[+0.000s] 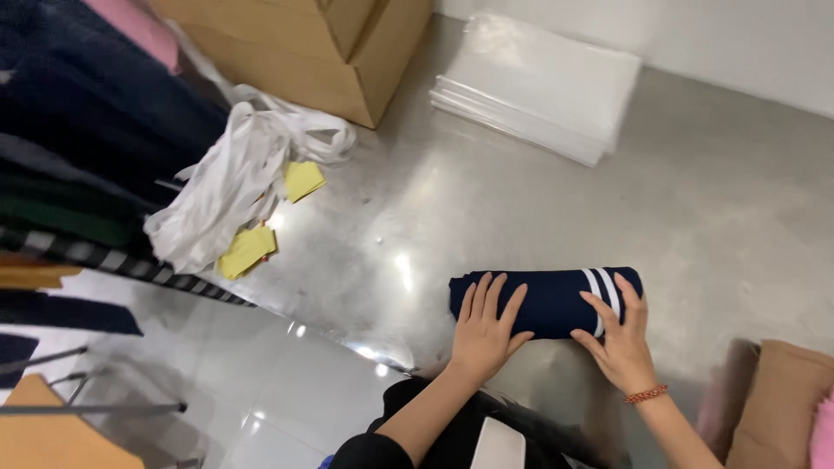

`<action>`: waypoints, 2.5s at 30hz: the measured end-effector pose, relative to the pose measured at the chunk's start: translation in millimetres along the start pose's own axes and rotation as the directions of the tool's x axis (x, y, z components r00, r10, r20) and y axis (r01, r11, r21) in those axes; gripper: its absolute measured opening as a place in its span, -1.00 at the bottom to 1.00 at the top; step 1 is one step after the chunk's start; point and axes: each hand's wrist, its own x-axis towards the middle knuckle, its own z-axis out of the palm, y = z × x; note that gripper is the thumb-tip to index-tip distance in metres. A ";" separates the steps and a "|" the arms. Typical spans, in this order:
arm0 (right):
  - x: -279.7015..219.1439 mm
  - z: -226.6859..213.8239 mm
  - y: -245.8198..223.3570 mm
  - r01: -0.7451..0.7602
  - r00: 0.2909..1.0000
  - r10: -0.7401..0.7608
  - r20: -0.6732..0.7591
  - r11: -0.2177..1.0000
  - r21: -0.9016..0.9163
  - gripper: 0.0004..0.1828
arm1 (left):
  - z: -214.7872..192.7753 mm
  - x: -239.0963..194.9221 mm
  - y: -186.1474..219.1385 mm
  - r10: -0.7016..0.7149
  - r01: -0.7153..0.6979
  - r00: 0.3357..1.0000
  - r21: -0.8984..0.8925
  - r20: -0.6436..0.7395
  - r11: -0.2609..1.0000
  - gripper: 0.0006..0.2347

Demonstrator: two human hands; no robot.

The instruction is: The person takes a pink long-sleeved top, a pair of navy blue shorts, and a black-and-white checkered skirt from a clothing rack. They fold each item by hand on a metal table and place them into a stack of brown paper bags.

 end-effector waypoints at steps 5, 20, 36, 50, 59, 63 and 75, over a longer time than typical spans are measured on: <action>54.0 17.9 -25.5 0.097 0.994 -0.098 0.050 0.995 0.030 -0.16 | -11.5 -8.1 -28.4 -0.152 0.156 0.987 0.074 -0.059 0.985 -0.26; 221.3 141.2 -220.4 0.208 0.950 -0.182 0.255 0.975 -0.077 -0.09 | -101.3 -56.8 -205.9 -0.459 0.460 0.887 0.184 -0.047 0.869 -0.18; 324.4 199.0 -325.7 0.291 0.830 -0.165 0.533 0.943 -0.161 -0.02 | -139.0 -78.5 -278.5 -0.549 0.548 0.834 0.188 -0.051 0.815 0.07; 348.1 159.7 -422.6 0.323 0.718 -0.179 0.673 0.942 -0.094 0.34 | -193.4 -111.8 -285.0 -0.731 0.720 0.681 -0.147 -0.039 0.678 -0.13; 347.9 210.5 -579.2 0.478 0.605 -0.625 0.493 0.781 0.402 0.01 | -297.0 -181.7 -358.6 -0.887 0.861 0.378 -0.253 -0.264 0.442 -0.34; 364.9 224.7 -682.2 0.606 0.548 -0.814 0.190 0.544 0.580 -0.28 | -378.1 -188.7 -391.1 -0.862 0.775 0.365 -0.398 -0.352 0.490 -0.43; 462.5 263.2 -905.8 0.573 0.644 -0.754 0.130 0.588 0.570 -0.13 | -507.7 -215.5 -488.3 -0.695 0.271 0.618 -0.729 -0.369 0.628 -0.73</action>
